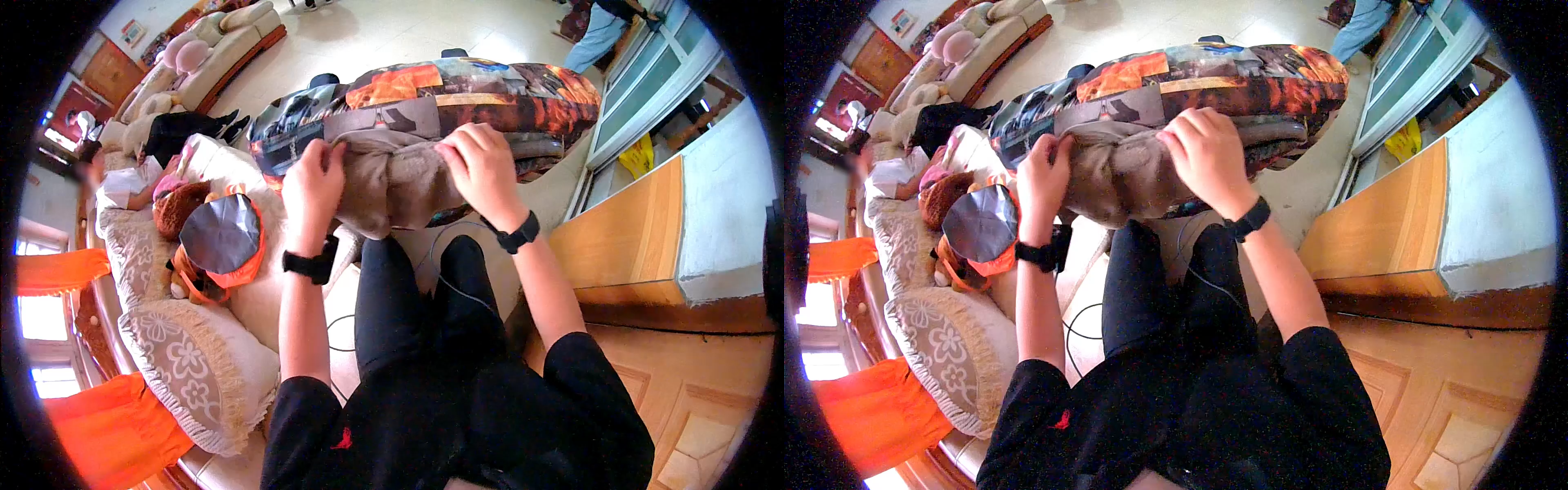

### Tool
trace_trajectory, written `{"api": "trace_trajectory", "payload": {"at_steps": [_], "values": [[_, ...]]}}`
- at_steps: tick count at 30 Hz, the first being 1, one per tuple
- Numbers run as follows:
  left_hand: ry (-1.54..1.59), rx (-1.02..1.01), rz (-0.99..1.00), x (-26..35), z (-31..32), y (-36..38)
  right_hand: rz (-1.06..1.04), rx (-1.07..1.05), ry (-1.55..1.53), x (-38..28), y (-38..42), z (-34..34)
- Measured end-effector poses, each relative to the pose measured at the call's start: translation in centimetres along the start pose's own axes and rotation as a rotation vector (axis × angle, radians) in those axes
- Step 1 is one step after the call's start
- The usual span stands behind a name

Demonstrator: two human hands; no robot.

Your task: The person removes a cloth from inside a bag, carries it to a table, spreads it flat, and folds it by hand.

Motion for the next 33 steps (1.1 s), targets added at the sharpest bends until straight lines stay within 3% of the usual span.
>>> {"api": "trace_trajectory", "payload": {"at_steps": [5,7,9,10,15,18,19,21,25,29,31,33], "values": [[0.007,0.06,-0.165,-7.1,-2.0,2.2,0.079,-0.038,0.18,3.8,0.9,-4.5],[0.098,-0.15,-0.185,-8.2,0.5,3.4,0.035,-0.044,0.196,4.0,0.9,-5.9],[0.094,-0.225,-0.259,-8.6,1.7,4.3,0.015,-0.047,0.213,3.8,0.9,-5.8],[0.04,-0.093,-0.148,-7.5,0.9,3.8,0.036,-0.024,0.205,4.2,0.9,-6.0],[-0.134,-0.102,-0.1,-4.2,-1.9,5.1,0.085,0.04,0.258,5.6,2.2,-7.9],[-0.084,0.165,0.136,0.2,-5.3,4.8,0.149,0.086,0.375,7.7,3.3,-10.9],[-0.042,0.142,0.156,1.9,-5.8,4.7,0.195,0.088,0.426,8.3,3.6,-11.5],[-0.026,0.264,0.452,6.9,-6.5,5.1,0.185,0.062,0.401,8.1,3.5,-11.4],[0.116,0.23,0.732,14.4,-2.6,6.4,0.115,0.054,0.189,4.0,1.6,-9.0],[-0.051,0.208,0.606,15.2,0.3,5.4,0.048,-0.138,-0.077,1.8,0.7,-3.9],[-0.062,0.254,0.581,15.1,-0.2,4.9,0.035,-0.189,-0.011,2.0,0.7,-2.1],[-0.191,0.074,0.579,14.5,1.7,3.9,0.08,-0.236,-0.007,2.6,0.6,-1.4]]}}
Point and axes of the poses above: each hand's wrist, its own y-axis away from the middle knuckle, its own z-axis out of the palm, x = y × z, the point moved 10 cm from there along -y, towards the middle knuckle, and after that the axes turned 14 degrees about -y, right-handed, at the moved point
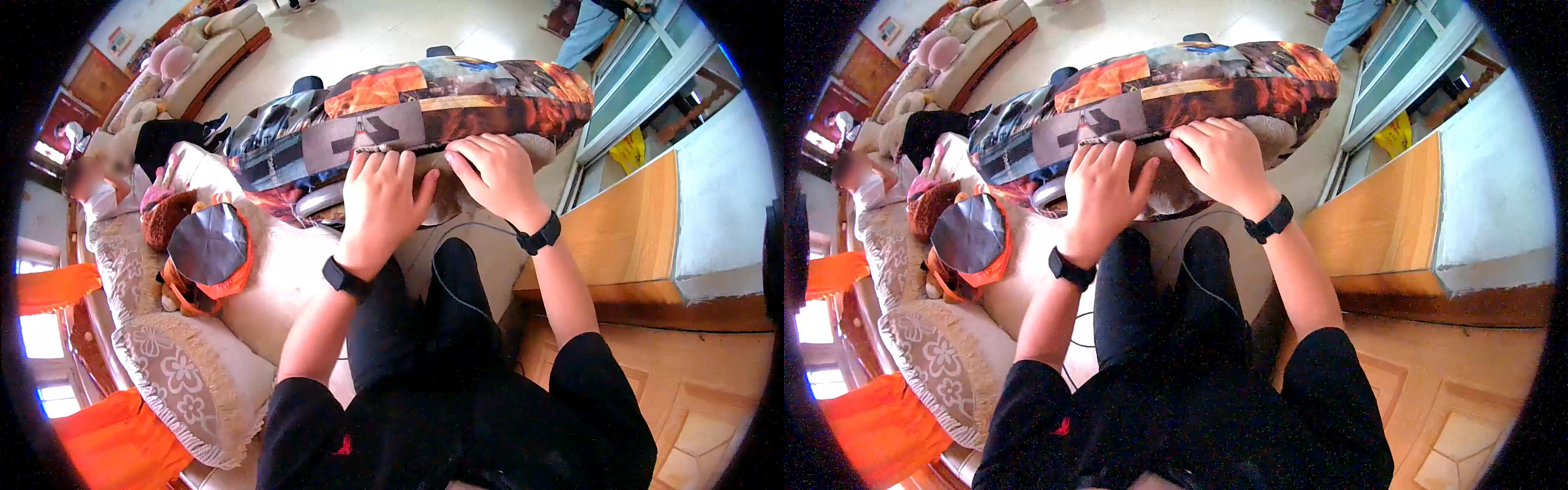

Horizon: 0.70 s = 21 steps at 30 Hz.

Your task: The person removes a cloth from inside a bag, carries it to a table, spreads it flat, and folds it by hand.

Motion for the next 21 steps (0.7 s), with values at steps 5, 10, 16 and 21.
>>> {"api": "trace_trajectory", "payload": {"at_steps": [5,10,16,21], "values": [[0.224,-0.45,-0.036,-2.9,3.8,-0.7,0.135,-0.122,0.072,1.6,-1.0,1.3],[0.561,-0.822,-0.038,-3.9,6.9,0.4,0.155,-0.113,0.229,2.1,-1.6,1.8],[0.594,-0.514,-0.322,-11.5,7.5,3.9,0.161,-0.021,0.227,2.3,-1.5,1.5],[0.59,-0.294,-0.598,-16.5,5.4,9.5,0.167,0.038,0.235,2.2,-1.3,1.3]]}}
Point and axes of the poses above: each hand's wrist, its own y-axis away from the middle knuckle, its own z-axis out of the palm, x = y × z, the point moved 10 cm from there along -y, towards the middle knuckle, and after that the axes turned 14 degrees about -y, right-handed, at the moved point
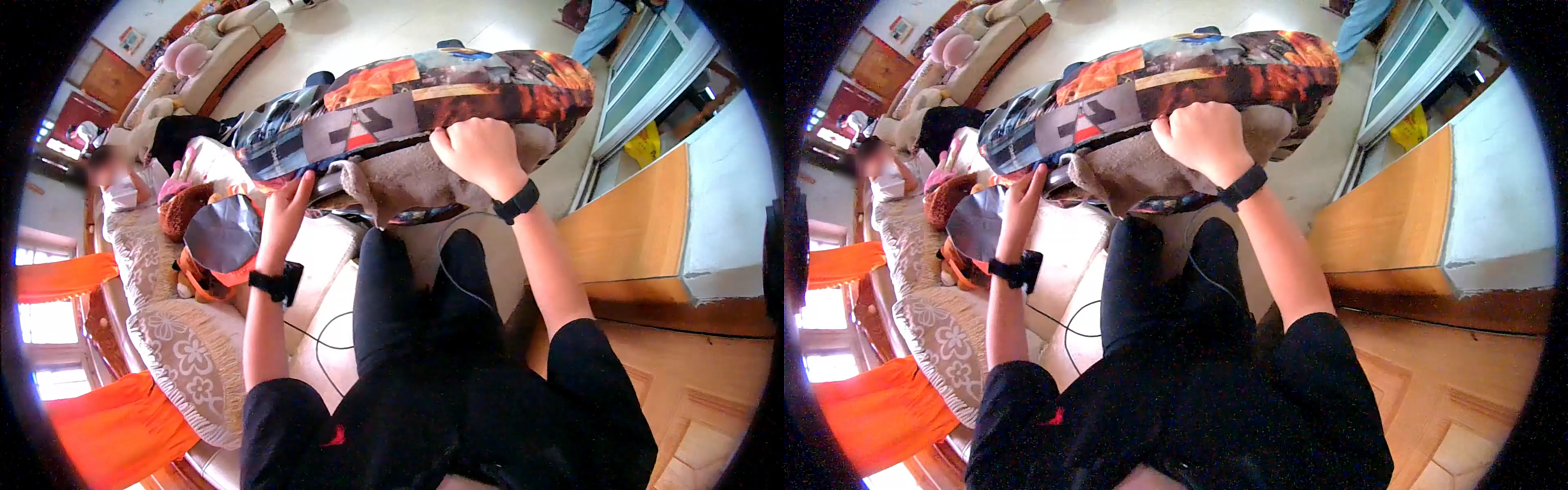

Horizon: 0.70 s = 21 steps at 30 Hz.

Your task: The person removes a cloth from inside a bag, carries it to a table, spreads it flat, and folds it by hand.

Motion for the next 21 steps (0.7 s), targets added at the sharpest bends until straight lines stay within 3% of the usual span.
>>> {"api": "trace_trajectory", "payload": {"at_steps": [2,5,7,9,11,16,19,21], "values": [[0.009,0.215,0.019,2.2,-2.2,2.2,-0.007,0.021,0.001,0.0,0.0,0.0],[-0.172,0.408,0.231,6.6,-3.4,4.6,-0.007,0.039,0.027,0.3,0.2,0.4],[-0.32,0.427,0.393,11.5,-2.1,5.4,0.003,0.078,0.046,0.5,0.3,-0.1],[-0.525,0.407,0.4,14.1,-0.6,4.7,0.002,0.078,0.05,0.4,0.4,-0.1],[-0.601,0.384,0.345,14.1,0.8,3.3,0.003,0.086,0.04,0.3,0.3,-0.2],[-0.435,0.391,0.353,12.0,-0.2,1.8,0.021,0.054,0.017,0.0,0.4,-0.3],[-0.207,0.243,0.124,7.3,-0.8,0.2,-0.085,0.111,-0.038,-0.9,0.7,-0.8],[-0.216,0.265,0.152,7.2,-1.2,0.3,-0.094,0.078,-0.065,-0.9,0.8,-0.6]]}}
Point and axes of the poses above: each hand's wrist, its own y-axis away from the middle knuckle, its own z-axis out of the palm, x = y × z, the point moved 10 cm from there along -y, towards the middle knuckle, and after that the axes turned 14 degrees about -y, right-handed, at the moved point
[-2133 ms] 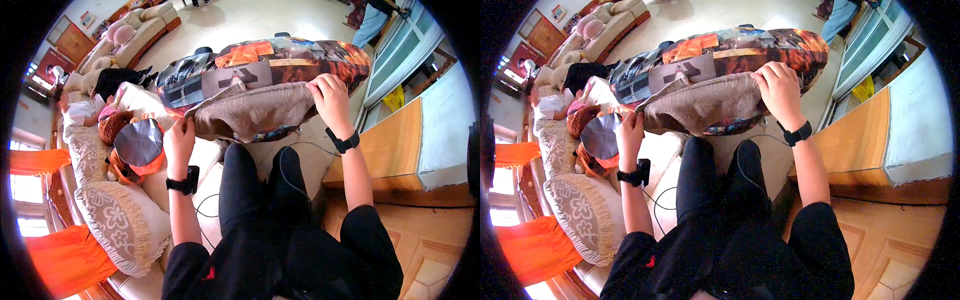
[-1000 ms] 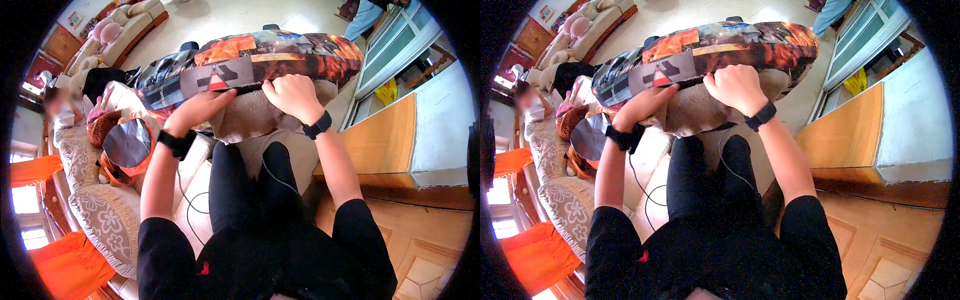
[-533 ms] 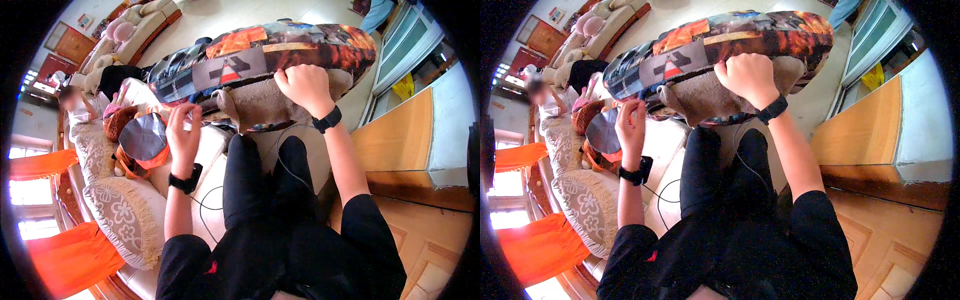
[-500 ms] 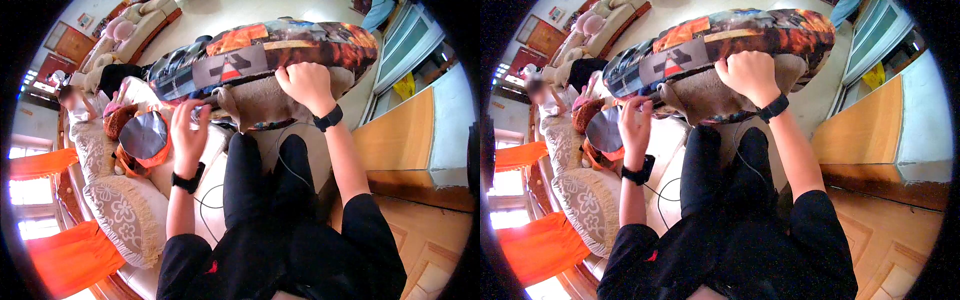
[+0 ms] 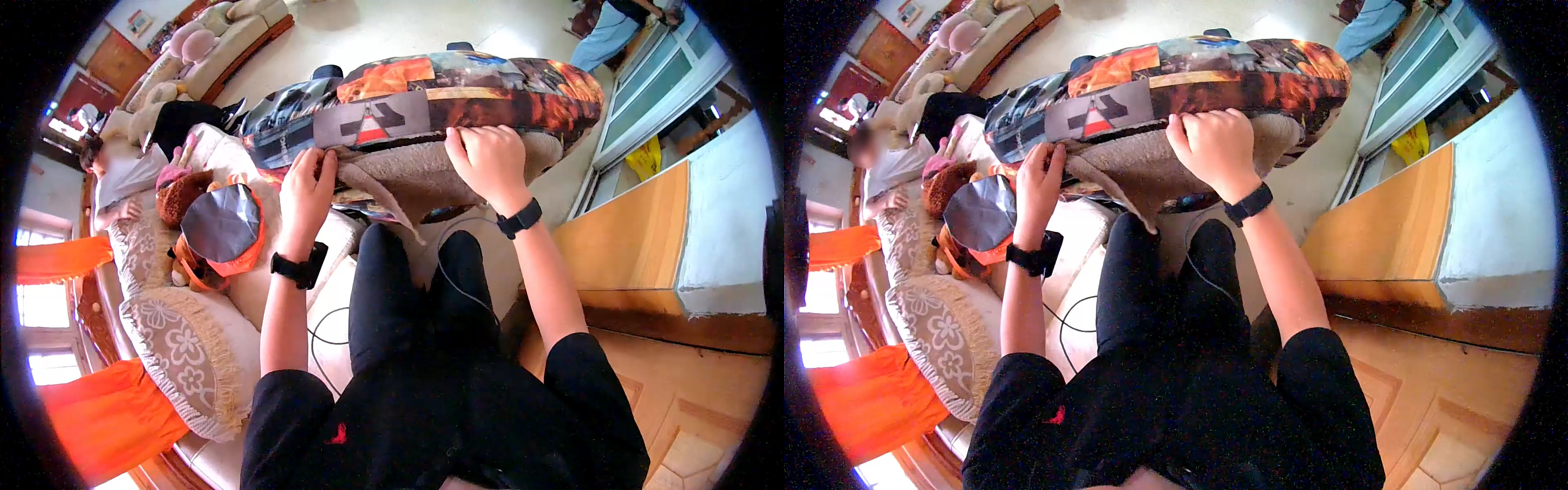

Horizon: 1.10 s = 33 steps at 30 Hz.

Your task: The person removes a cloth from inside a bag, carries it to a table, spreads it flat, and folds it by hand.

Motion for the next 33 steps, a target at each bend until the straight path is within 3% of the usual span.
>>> {"api": "trace_trajectory", "payload": {"at_steps": [2,4,6,8,11,14,16,18,21,24,26,28,30,33], "values": [[0.09,-0.021,-0.017,-0.8,0.8,0.0,-0.077,0.12,-0.05,-0.4,0.5,-0.9],[0.087,0.031,0.056,-1.2,1.1,0.5,-0.048,0.074,-0.247,-0.6,0.7,-1.9],[0.278,-0.04,-0.058,-3.1,2.2,0.9,-0.079,0.166,-0.496,-0.4,1.2,-3.8],[0.529,-0.184,-0.091,-3.9,3.3,1.3,-0.078,0.196,-0.46,0.4,2.0,-5.7],[0.66,-0.172,-0.118,-3.6,2.6,1.5,0.007,0.147,-0.396,3.0,3.2,-5.9],[0.421,0.017,-0.092,-4.3,0.4,1.5,-0.03,0.038,-0.19,2.8,3.1,-4.7],[0.076,0.113,0.062,-0.2,-2.5,2.0,-0.066,0.059,-0.078,1.9,3.0,-4.4],[0.04,0.149,0.131,2.2,-2.6,2.9,-0.055,0.07,-0.044,1.7,2.8,-4.2],[-0.124,0.17,0.052,3.5,-1.9,3.2,-0.047,0.106,-0.038,1.9,2.5,-4.1],[-0.282,0.106,0.092,3.8,-1.1,2.1,0.027,0.108,-0.029,2.5,2.1,-3.7],[-0.109,-0.238,-0.012,1.2,1.6,1.1,0.049,0.131,-0.014,2.2,1.6,-4.1],[-0.011,-0.393,-0.025,0.0,2.9,0.8,0.126,0.061,0.057,3.1,1.3,-3.3],[0.179,-0.429,-0.053,-0.5,3.2,1.0,0.1,0.118,0.047,3.1,0.9,-3.7],[0.359,-0.331,-0.077,-3.4,4.1,2.2,0.265,-0.08,0.143,5.0,0.4,-2.0]]}}
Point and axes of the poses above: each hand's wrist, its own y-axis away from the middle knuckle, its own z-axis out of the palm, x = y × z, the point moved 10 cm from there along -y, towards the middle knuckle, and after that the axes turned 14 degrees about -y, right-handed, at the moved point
